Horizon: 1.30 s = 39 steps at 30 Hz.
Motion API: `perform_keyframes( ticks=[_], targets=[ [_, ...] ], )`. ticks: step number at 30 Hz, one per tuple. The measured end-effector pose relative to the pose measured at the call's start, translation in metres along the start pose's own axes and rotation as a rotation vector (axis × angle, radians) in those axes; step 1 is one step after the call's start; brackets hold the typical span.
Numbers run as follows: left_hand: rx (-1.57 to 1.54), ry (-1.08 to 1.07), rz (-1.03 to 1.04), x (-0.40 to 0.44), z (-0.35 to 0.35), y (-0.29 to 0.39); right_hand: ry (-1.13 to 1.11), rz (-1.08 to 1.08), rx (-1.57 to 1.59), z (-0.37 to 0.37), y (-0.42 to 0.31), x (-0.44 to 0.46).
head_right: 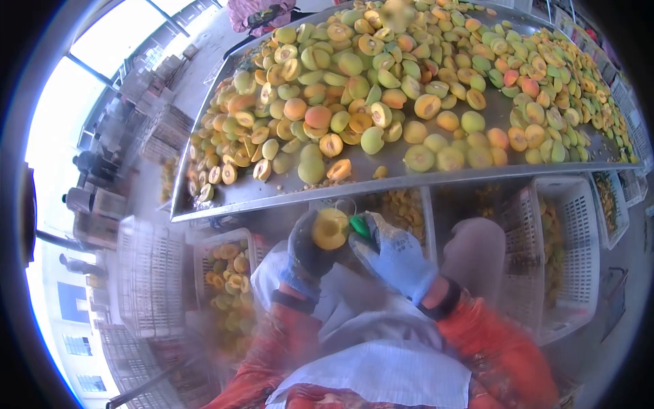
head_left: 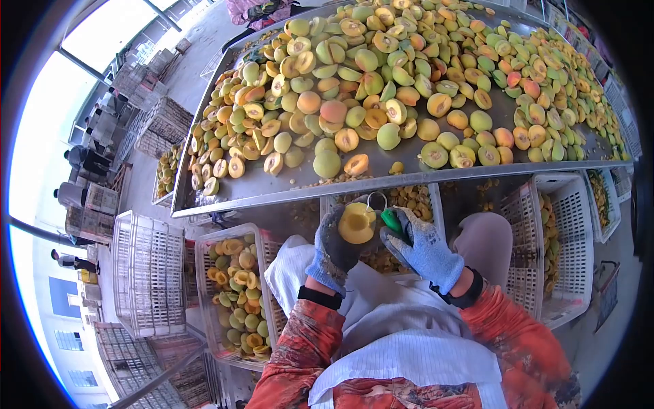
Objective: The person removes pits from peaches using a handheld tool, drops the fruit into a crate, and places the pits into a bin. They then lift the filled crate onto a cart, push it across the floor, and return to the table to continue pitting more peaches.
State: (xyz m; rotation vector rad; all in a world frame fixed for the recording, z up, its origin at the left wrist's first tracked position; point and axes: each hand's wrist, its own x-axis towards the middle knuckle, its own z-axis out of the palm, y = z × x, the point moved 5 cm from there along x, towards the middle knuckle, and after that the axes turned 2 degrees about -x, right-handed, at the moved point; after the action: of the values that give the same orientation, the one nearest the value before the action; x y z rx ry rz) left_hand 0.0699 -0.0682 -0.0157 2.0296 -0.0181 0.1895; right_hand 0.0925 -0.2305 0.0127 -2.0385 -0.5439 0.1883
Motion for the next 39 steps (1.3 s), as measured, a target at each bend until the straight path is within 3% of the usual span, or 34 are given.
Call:
perform_keyframes(
  ticks=[2,3,4,6,8,10,12,15,16,17,18,20,21,23,25,26,27,28,29,30,32,33,34,36,38,39],
  targets=[
    [0.134,-0.125,0.062,0.007,-0.004,0.023,0.006,-0.004,-0.072,0.001,-0.002,-0.006],
    [-0.117,-0.07,0.009,0.007,-0.004,0.014,-0.026,0.0,-0.177,0.005,-0.005,-0.009],
    [-0.118,-0.065,0.002,0.007,-0.001,0.007,-0.06,0.005,-0.282,0.009,-0.007,-0.011],
    [-1.733,0.075,-0.542,0.007,0.017,-0.02,-0.058,-0.007,-0.333,0.019,-0.009,-0.011],
    [-1.749,0.034,-0.515,0.009,0.019,-0.025,-0.055,-0.026,-0.383,0.028,-0.01,-0.01],
    [-1.61,0.146,-0.482,0.011,0.015,-0.017,-0.06,-0.09,-0.481,0.034,-0.014,-0.011],
    [-1.621,0.117,-0.489,0.01,0.016,-0.024,-0.057,-0.129,-0.498,0.038,-0.017,-0.011],
    [-1.435,0.206,-0.608,0.003,0.009,-0.017,-0.058,-0.181,-0.478,0.041,-0.029,-0.011],
    [-1.284,0.268,-0.477,0.004,0.004,-0.017,-0.051,-0.168,-0.454,0.044,-0.03,-0.011],
    [-1.171,0.379,-0.513,0.001,0.002,-0.031,-0.018,-0.211,-0.441,0.049,-0.029,-0.012],
    [-0.823,0.385,-0.294,-0.001,-0.005,-0.033,0.02,-0.246,-0.431,0.055,-0.03,-0.013],
    [-0.435,0.419,0.045,-0.001,-0.012,-0.052,-0.088,-0.198,-0.342,0.063,-0.046,-0.008],
    [-0.433,0.434,0.048,-0.001,-0.021,-0.051,-0.126,-0.123,-0.165,0.066,-0.042,-0.004],
    [-0.809,0.456,-0.218,-0.004,-0.034,-0.066,-0.164,-0.049,0.0,0.068,-0.037,0.001],
    [-1.238,0.474,-0.327,-0.012,-0.081,-0.067,-0.187,0.177,0.26,0.066,-0.024,0.004],
    [-1.01,0.653,-0.272,-0.024,-0.115,-0.092,-0.178,0.288,0.391,0.06,-0.016,0.005],
    [-0.984,0.64,-0.359,-0.038,-0.146,-0.098,-0.182,0.392,0.444,0.052,-0.005,0.007],
    [-0.654,0.803,-0.384,-0.051,-0.178,-0.113,-0.141,0.393,0.441,0.044,0.011,0.007],
    [-0.181,0.805,-0.259,-0.07,-0.21,-0.172,-0.121,0.313,0.374,0.04,0.029,0.006],
    [-0.289,0.835,-0.533,-0.084,-0.228,-0.189,-0.105,0.233,0.305,0.037,0.038,0.008],
    [0.563,0.704,-0.719,-0.081,-0.25,-0.172,-0.109,0.328,0.385,0.029,0.031,0.008],
    [0.443,0.789,-0.49,-0.074,-0.254,-0.202,-0.109,0.295,0.317,0.029,0.031,0.007],
    [0.47,0.674,-0.471,-0.04,-0.243,-0.169,-0.117,0.263,0.246,0.028,0.031,0.008],
    [0.17,0.577,-0.363,0.017,-0.204,-0.139,-0.157,0.368,0.287,0.03,0.029,0.01],
    [0.539,0.272,-0.405,0.08,-0.158,-0.1,-0.076,0.148,0.118,0.024,0.023,0.016],
    [0.606,0.18,-0.448,0.103,-0.133,-0.089,-0.058,0.174,0.074,0.02,0.024,0.016]
  ],
)
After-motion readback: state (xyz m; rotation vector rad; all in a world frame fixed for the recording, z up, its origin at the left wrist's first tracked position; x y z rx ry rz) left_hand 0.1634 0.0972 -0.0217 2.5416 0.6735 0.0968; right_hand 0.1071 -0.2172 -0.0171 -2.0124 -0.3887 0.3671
